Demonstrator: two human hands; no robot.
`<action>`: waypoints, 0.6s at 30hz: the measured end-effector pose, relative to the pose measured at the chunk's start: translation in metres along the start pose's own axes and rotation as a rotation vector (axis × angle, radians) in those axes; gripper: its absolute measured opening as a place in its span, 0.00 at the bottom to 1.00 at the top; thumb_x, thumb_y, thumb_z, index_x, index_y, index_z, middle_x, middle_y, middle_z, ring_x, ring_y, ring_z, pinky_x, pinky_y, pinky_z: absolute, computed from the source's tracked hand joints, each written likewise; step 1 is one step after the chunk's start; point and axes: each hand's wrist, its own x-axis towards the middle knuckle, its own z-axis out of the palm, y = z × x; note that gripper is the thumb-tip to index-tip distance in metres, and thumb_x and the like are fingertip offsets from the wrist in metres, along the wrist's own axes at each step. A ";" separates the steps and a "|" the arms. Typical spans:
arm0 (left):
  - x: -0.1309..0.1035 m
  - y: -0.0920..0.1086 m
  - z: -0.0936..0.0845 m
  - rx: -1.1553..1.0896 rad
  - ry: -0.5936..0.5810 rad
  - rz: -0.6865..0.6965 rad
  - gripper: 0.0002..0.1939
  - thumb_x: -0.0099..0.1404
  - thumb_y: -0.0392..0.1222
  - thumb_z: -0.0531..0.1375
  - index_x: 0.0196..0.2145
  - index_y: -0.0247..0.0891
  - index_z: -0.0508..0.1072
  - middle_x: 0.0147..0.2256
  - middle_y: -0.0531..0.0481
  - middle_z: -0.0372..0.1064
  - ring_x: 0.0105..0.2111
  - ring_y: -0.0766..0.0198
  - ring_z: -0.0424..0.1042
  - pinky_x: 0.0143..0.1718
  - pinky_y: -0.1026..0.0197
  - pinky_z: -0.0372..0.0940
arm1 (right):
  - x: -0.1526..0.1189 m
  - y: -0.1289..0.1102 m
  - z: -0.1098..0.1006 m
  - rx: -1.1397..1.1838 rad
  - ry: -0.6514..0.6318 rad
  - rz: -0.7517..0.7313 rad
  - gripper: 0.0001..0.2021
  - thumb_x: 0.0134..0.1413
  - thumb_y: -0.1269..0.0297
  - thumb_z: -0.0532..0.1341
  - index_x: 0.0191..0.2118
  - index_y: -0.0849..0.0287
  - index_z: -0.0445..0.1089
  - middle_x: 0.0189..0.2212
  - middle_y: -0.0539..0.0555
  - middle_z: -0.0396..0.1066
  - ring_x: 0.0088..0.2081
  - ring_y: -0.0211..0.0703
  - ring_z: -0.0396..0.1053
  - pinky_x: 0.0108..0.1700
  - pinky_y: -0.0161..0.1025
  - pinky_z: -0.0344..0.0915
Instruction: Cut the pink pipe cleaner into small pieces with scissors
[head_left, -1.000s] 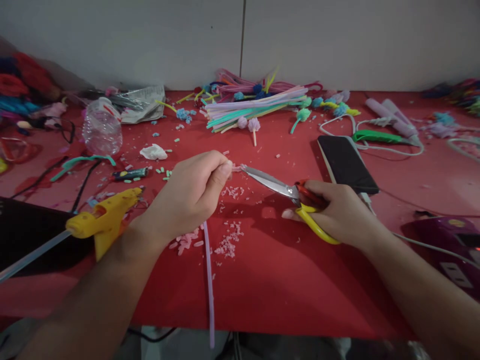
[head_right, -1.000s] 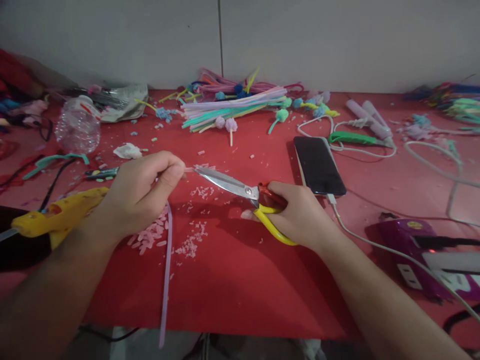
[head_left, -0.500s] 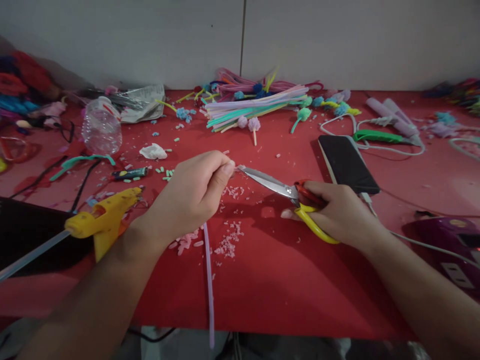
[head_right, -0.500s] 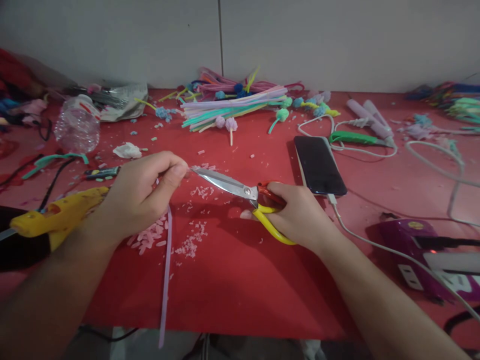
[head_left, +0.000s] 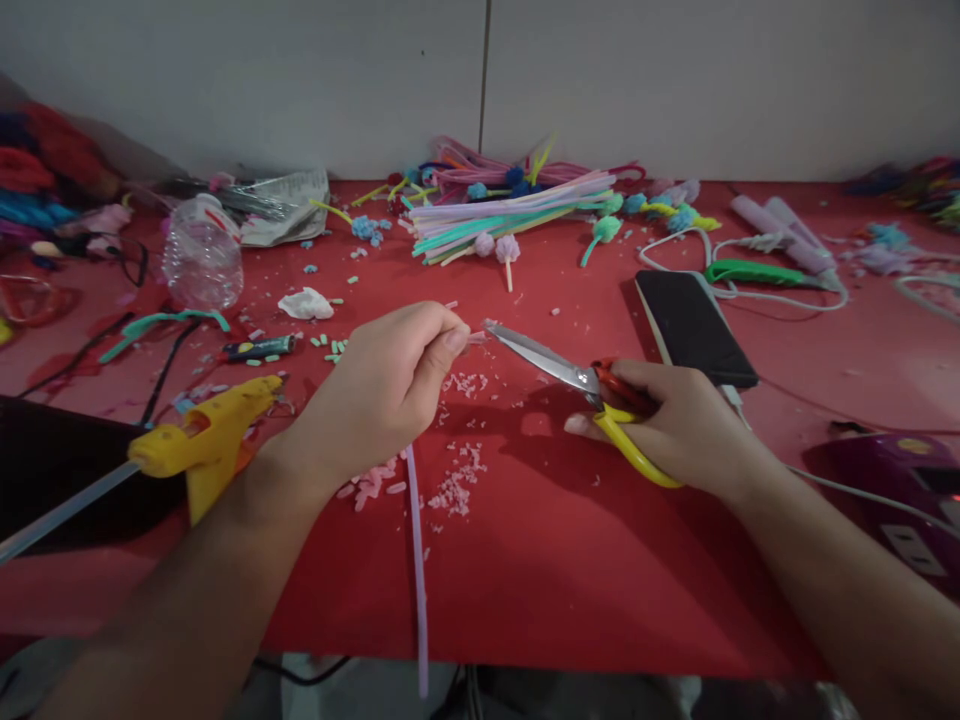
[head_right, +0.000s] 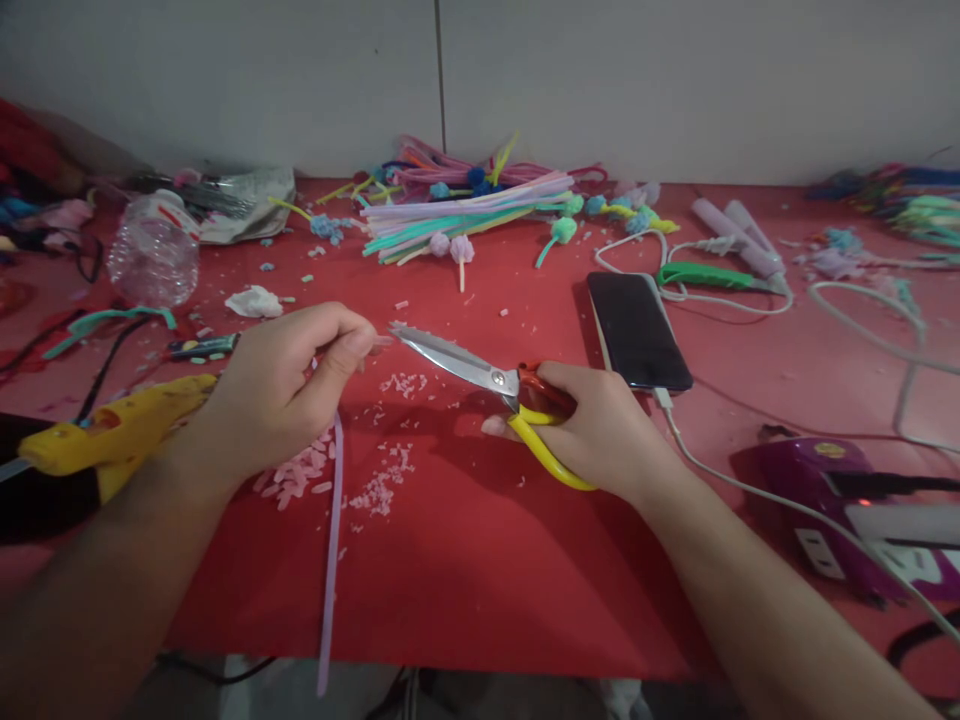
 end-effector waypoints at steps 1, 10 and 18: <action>0.000 0.000 0.000 0.000 0.002 -0.002 0.10 0.77 0.36 0.54 0.34 0.37 0.69 0.29 0.54 0.69 0.30 0.67 0.67 0.33 0.62 0.58 | 0.000 0.001 0.000 -0.001 -0.003 0.000 0.38 0.37 0.21 0.66 0.22 0.52 0.51 0.21 0.44 0.45 0.26 0.37 0.44 0.24 0.38 0.45; 0.000 0.000 0.000 -0.011 -0.008 -0.032 0.10 0.77 0.38 0.55 0.35 0.39 0.70 0.30 0.53 0.71 0.30 0.66 0.68 0.34 0.61 0.61 | 0.001 -0.001 0.000 -0.027 -0.021 0.026 0.39 0.35 0.22 0.67 0.22 0.53 0.50 0.21 0.44 0.45 0.26 0.36 0.43 0.24 0.37 0.45; -0.001 -0.001 0.000 0.007 -0.010 -0.036 0.10 0.77 0.40 0.55 0.37 0.39 0.72 0.32 0.51 0.74 0.32 0.64 0.70 0.35 0.61 0.63 | 0.000 0.002 0.000 -0.010 0.007 -0.004 0.39 0.38 0.22 0.67 0.22 0.53 0.50 0.20 0.45 0.44 0.25 0.37 0.43 0.23 0.38 0.43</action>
